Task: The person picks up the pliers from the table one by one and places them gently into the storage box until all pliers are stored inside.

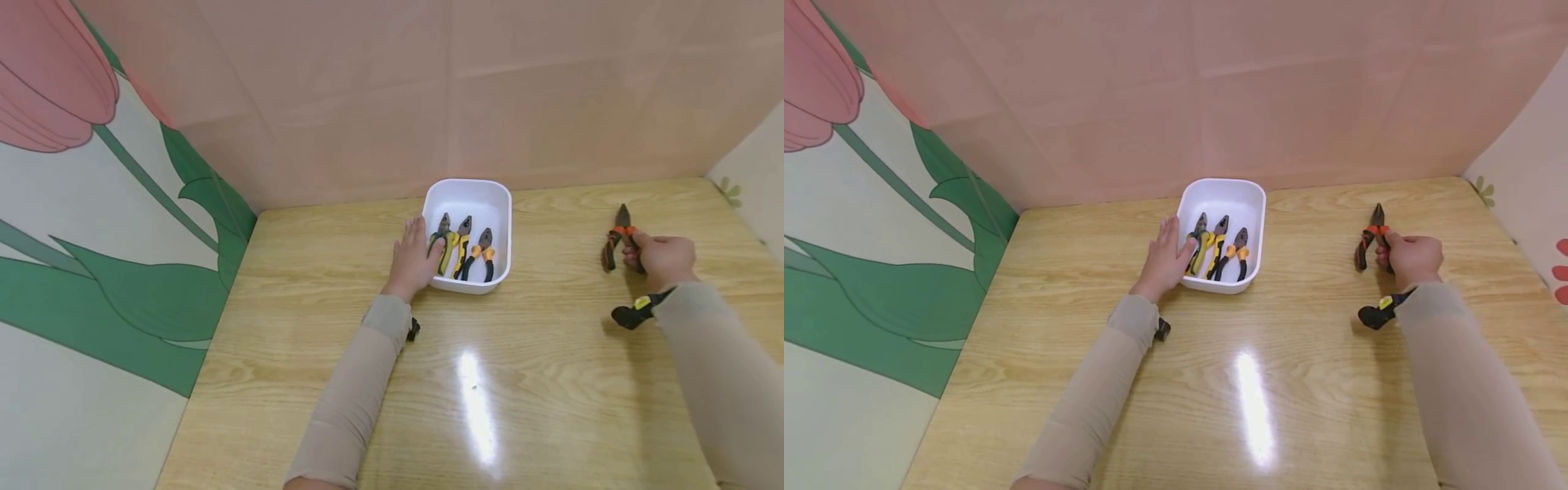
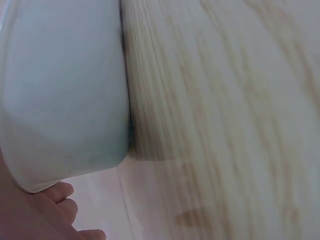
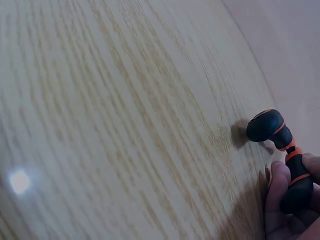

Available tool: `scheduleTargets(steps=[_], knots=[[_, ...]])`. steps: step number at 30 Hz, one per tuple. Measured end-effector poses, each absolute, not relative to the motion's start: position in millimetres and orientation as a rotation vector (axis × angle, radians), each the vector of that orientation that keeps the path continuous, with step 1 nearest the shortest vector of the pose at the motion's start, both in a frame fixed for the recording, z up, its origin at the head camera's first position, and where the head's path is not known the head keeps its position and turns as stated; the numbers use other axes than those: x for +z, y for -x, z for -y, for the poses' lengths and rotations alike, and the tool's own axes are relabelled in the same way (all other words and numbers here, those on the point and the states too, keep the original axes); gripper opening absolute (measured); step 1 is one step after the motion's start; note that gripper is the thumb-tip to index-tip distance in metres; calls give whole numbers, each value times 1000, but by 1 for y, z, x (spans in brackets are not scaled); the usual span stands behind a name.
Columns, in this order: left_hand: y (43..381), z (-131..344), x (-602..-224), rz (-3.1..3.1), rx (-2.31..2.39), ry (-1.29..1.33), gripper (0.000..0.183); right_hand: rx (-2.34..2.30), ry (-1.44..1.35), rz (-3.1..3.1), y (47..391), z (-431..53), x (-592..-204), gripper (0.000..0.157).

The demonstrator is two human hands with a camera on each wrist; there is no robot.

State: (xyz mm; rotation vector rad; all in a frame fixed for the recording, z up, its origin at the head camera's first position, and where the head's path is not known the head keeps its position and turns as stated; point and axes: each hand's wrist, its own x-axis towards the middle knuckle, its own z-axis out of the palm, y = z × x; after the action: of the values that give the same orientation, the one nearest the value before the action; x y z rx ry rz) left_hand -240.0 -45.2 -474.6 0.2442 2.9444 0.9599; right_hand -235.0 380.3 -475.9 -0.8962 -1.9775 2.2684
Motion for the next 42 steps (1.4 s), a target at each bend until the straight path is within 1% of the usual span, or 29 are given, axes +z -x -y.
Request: scheduleTargets(steps=[7,13,23,27,42], knots=[[241,45,-475,-2943,956,-239,73,2283,889,1929,236,-380,-477,43],[239,46,-473,-2932,990,-226,73,2272,862,1990,235,-375,-475,37],[240,45,-475,-2942,976,-229,72,2293,773,2029,239,-367,-472,41],[241,45,-474,-2949,976,-231,72,2265,728,2104,239,-365,-468,41],[240,45,-475,-2927,999,-211,72,2296,680,2046,238,-350,-447,41]])
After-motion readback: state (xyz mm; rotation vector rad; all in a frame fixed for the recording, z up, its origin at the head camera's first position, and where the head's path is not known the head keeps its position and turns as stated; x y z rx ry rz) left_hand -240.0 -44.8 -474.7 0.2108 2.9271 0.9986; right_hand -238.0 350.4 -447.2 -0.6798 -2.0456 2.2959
